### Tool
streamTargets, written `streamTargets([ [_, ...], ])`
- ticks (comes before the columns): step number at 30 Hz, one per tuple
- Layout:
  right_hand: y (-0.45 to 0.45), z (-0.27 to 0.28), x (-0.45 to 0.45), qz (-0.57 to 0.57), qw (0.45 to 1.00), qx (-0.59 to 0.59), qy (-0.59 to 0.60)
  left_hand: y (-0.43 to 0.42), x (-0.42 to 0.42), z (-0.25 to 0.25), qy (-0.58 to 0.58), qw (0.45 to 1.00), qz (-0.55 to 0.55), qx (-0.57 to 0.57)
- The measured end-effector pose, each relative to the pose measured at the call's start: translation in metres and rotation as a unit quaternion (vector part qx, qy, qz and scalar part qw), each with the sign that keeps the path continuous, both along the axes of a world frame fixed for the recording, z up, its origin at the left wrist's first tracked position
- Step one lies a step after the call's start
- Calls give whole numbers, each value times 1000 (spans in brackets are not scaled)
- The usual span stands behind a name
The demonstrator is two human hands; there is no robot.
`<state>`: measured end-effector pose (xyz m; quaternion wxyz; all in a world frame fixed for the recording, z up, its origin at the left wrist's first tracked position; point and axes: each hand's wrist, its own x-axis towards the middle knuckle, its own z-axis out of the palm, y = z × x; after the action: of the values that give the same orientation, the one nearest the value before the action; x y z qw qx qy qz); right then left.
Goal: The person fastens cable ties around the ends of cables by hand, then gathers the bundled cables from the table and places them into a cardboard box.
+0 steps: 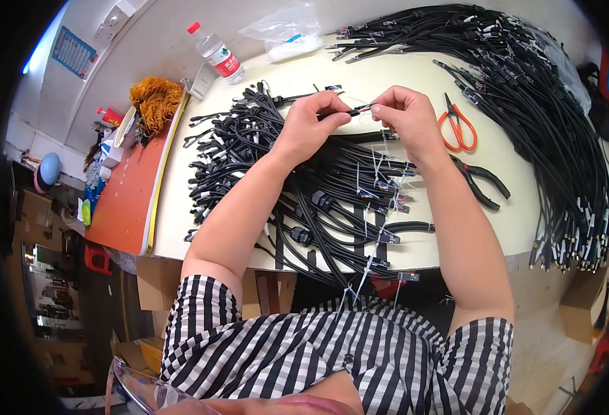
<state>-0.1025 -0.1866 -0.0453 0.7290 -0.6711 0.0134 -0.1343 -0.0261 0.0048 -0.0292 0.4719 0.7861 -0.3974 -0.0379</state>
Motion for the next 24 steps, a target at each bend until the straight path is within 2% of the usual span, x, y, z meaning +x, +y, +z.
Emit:
streamTargets([
  [4, 0, 1, -1, 15, 1000, 6, -7, 1, -2, 0, -15, 1000, -1, 1],
  [6, 2, 4, -3, 19, 1000, 16, -5, 0, 1, -6, 31, 998, -6, -61],
  [18, 6, 7, -6, 28, 999, 18, -10, 3, -3, 1, 71, 995, -4, -65],
  [24, 5, 4, -5, 27, 1000, 17, -1, 2, -1, -2, 39, 997, -14, -57],
])
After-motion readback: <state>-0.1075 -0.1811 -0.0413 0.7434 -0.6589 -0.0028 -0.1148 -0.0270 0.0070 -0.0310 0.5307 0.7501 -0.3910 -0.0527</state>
